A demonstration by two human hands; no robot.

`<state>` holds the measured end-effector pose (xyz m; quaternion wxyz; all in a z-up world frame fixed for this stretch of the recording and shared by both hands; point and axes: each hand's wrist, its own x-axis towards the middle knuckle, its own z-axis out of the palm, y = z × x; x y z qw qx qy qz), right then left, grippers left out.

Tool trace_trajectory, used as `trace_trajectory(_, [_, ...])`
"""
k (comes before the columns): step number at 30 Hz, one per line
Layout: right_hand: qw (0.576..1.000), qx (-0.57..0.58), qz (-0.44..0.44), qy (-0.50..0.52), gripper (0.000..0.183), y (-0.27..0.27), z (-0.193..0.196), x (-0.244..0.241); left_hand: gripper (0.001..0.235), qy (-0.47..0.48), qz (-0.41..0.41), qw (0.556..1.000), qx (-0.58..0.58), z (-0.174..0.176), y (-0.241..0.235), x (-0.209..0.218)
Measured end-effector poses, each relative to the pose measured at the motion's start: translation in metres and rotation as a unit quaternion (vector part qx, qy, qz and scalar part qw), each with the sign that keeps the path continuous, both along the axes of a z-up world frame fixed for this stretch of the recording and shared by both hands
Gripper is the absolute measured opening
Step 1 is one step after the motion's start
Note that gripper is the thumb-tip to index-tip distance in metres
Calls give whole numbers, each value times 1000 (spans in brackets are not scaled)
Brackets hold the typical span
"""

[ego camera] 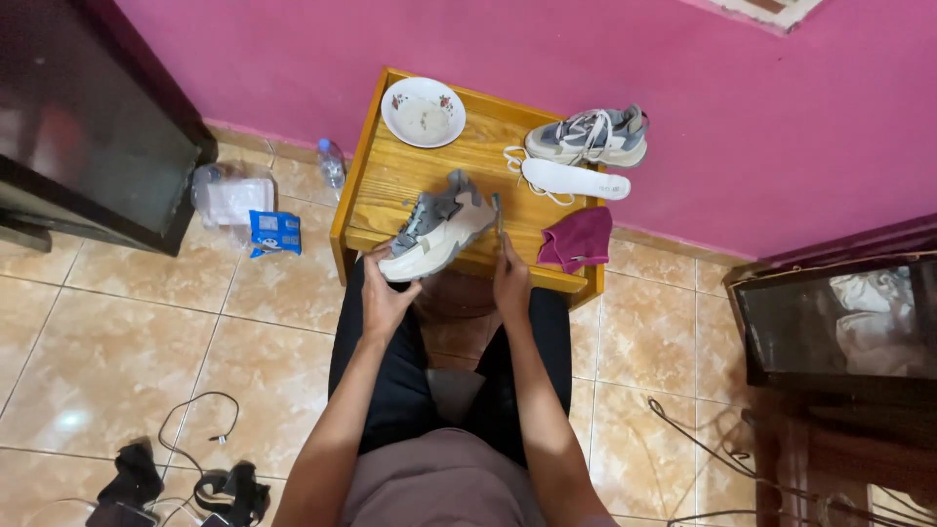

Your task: The person scrubs a gray and white sneaker with a toothbrush, repeatedly dipping the brush into a small plate of liquid on a low wooden table. The person holds the shoe with the left hand and scrubs with the right hand throughout the clip.

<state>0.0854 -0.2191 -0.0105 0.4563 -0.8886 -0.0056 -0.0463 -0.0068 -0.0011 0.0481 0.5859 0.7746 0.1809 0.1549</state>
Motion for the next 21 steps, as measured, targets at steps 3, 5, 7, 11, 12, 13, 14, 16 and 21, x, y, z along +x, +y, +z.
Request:
trace_trajectory(3, [999, 21, 30, -10, 43, 39, 100, -69, 70, 1, 0, 1000, 6, -4, 0, 1])
trace_trajectory(5, [997, 35, 68, 12, 44, 57, 101, -115, 71, 3, 14, 1000, 3, -8, -1, 2])
trace_trajectory(7, [993, 53, 100, 33, 45, 63, 97, -140, 71, 4, 22, 1000, 4, -8, -3, 1])
trace_trajectory(11, [995, 14, 95, -33, 46, 53, 68, -126, 70, 32, 15, 999, -4, 5, -5, -1])
trace_trajectory(12, [995, -28, 78, -63, 49, 47, 58, -119, 71, 33, 10, 999, -1, 8, -8, 1])
trace_trajectory(13, [995, -26, 77, -65, 49, 51, 51, -129, 71, 32, 9, 999, 0, 5, -6, 0])
trace_trajectory(14, [994, -7, 96, -61, 48, 54, 45, -136, 71, 38, 17, 999, -5, 2, -6, 2])
trace_trajectory(16, [992, 11, 116, -54, 46, 54, 42, -141, 72, 46, 26, 999, -11, -5, -7, 5])
trace_trajectory(21, [987, -6, 120, -105, 44, 56, 63, -149, 71, 40, 5, 999, 13, 5, -8, 2])
